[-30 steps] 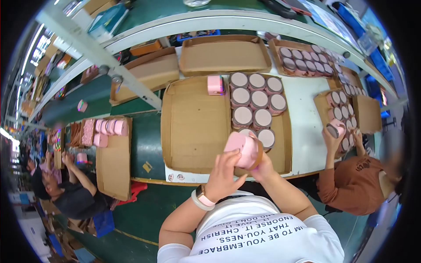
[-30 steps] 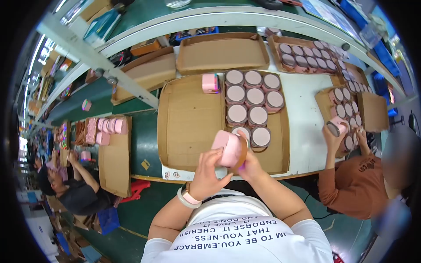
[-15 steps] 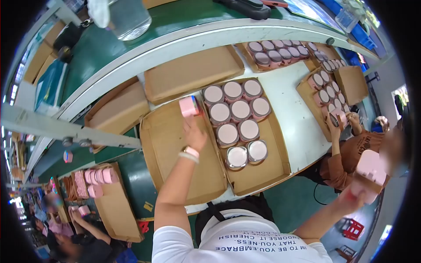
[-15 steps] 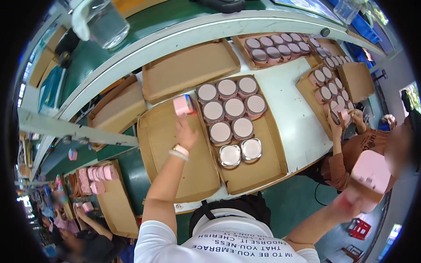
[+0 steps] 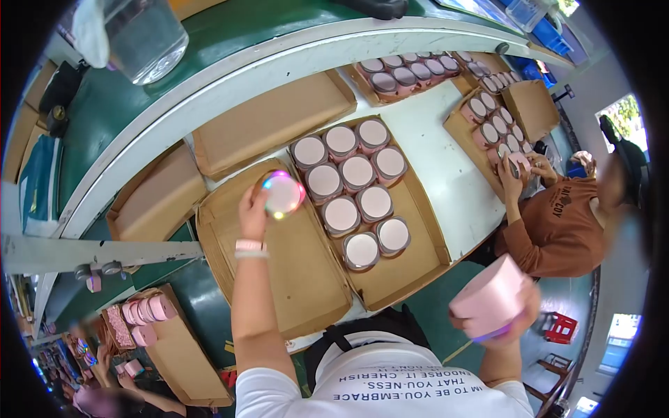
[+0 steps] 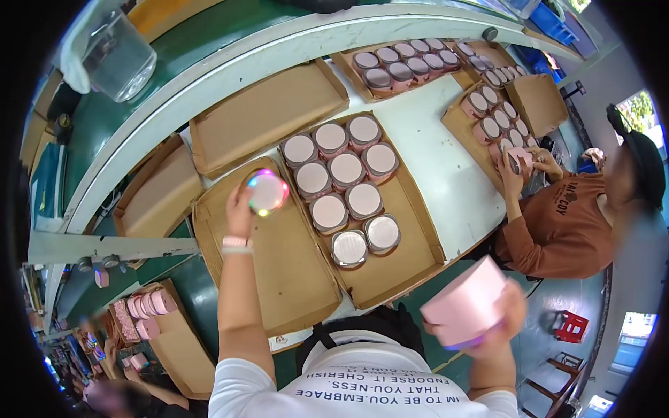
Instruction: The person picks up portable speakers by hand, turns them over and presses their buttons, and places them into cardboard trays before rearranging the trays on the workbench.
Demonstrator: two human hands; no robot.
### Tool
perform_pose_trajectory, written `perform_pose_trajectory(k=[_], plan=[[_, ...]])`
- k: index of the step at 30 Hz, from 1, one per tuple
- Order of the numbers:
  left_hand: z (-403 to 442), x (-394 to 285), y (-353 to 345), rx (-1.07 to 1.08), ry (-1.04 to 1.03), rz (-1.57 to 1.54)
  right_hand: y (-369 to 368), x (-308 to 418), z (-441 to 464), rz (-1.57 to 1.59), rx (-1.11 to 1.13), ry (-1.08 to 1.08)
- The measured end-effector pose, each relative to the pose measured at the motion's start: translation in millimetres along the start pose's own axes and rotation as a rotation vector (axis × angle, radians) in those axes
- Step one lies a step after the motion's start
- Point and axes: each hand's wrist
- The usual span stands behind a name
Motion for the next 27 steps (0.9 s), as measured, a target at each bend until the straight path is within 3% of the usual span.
perform_pose_trajectory(k=[2,3,4,5,6,8,10,12,14,16,17,19,21,23,24,26,27], plan=[[-47.5,-7.9,11.2,0.161,0.101,-0.668,2.7,-2.4,29.4,1.583,-0.354,-0.844],[-79.0,-23.6,4.4,0.158,0.099,-0.661,5.0,-27.2,34.9,1.321,-0.53,-0.973],[-115.2,-45.1,-11.6,0.32,0.135,-0.924,5.6,-53.3,40.4,1.048,-0.689,-1.078],[-143.9,-55.4,-21.3,0.488,0.168,-1.185,-5.9,-44.6,53.2,0.962,-0.687,-0.818],[-164.5,-54.2,-21.0,0.483,0.154,-1.18,-21.3,-33.4,61.9,0.872,-0.679,-0.56],[-199.3,-53.2,-19.8,0.26,0.384,-1.544,-61.5,-37.8,56.0,1.233,-0.531,-0.694],[-228.5,-56.0,-29.1,0.159,0.304,-1.613,-107.3,-17.9,64.8,1.482,-0.375,-0.86],[-254.8,-53.9,-34.7,0.152,0.274,-1.73,-138.3,0.7,51.6,1.979,0.126,-1.028],[-270.1,-48.1,-29.9,0.23,0.248,-1.758,-169.8,30.1,11.1,2.064,0.464,-1.214],[-283.5,-49.9,-29.8,0.358,0.222,-1.763,-164.6,44.1,-13.6,1.799,0.666,-0.841],[-290.5,-51.4,-28.9,0.345,0.198,-1.77,-169.1,38.2,-18.2,1.82,0.636,-0.981],[-302.3,-51.1,-26.0,0.328,0.116,-1.721,-184.0,1.5,-15.0,1.819,0.616,-1.059],[-313.6,-51.5,-24.4,0.336,0.031,-1.657,-198.7,-28.1,-7.5,1.504,0.536,-0.962],[-326.0,-44.4,-19.9,0.296,-0.105,-1.54,-216.7,-60.2,-25.7,1.065,0.726,-0.674],[-332.4,-40.3,-18.5,0.265,-0.205,-1.424,-207.5,-71.1,-24.5,0.904,0.936,-0.331],[-349.7,-44.4,-19.5,0.17,-0.32,-1.246,-202.0,-80.9,-21.4,0.298,1.12,0.315],[-357.0,-39.8,-14.1,0.039,-0.478,-0.949,-203.1,-80.6,-15.5,0.306,1.117,0.332]])
Point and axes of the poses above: each hand's wrist, its own z-axis towards the middle knuckle, its own y-axis out of the back of the hand, x = y × z, and after that the axes turned 15 degrees about -z, right-handed
